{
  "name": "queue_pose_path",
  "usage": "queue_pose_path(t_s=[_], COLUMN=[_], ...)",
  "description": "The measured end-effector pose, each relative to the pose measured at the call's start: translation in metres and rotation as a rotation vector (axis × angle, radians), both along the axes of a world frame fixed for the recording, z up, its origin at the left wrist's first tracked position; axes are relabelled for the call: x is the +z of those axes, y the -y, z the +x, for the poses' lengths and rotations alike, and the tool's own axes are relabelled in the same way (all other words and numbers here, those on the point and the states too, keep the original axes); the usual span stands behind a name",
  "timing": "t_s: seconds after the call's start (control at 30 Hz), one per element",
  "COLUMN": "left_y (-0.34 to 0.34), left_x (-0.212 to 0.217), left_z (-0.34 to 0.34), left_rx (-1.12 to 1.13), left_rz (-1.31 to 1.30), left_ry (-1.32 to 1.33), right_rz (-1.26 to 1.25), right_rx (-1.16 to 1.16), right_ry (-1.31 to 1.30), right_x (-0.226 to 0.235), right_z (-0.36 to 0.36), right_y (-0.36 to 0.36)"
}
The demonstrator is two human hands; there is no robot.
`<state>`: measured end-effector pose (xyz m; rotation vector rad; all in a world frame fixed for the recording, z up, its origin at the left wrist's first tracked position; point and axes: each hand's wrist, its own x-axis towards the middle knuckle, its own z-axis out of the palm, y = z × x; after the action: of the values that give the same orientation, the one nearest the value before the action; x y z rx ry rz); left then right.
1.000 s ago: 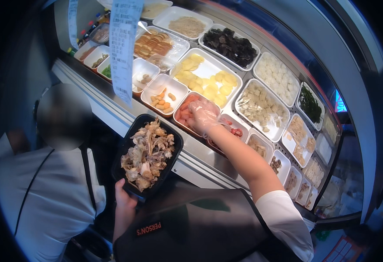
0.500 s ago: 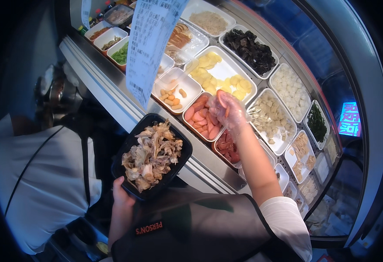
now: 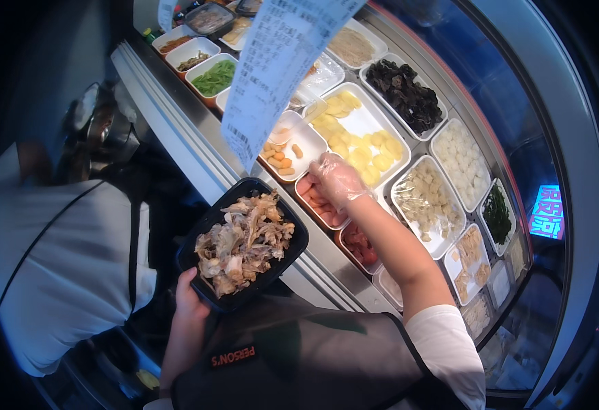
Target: The person assembles multiple noodle dishes in black takeout containers. They add noodles, sliced meats, vegetables, and sauces from various containers in a refrigerated display case, then place the finished dishes on a counter.
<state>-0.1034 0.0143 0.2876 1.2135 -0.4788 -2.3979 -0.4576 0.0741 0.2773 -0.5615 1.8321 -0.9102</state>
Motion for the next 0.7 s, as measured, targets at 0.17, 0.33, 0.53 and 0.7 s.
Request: queue_pose_path(t_s=[0.17, 0.33, 0.53, 0.7], left_y=[-0.002, -0.006, -0.008, -0.011], left_x=[0.001, 0.001, 0.001, -0.009], left_z=[-0.001, 0.002, -0.004, -0.003], left_rx=[0.03, 0.069, 0.095, 0.073], left_rz=[0.009, 0.041, 0.034, -0.001], left_ry=[-0.008, -0.034, -0.055, -0.108], right_rz=[0.064, -0.096, -0.161, -0.588], right_rx=[-0.155, -0.088, 0.088, 0.264], right_ry=[0.143, -0.272, -0.645, -0.674], right_x=[-0.01, -0.032, -0.014, 0.07], right_z=[0.002, -0.004, -0.014, 0.056], right_y=[-0.007, -0.029, -0.054, -0.038])
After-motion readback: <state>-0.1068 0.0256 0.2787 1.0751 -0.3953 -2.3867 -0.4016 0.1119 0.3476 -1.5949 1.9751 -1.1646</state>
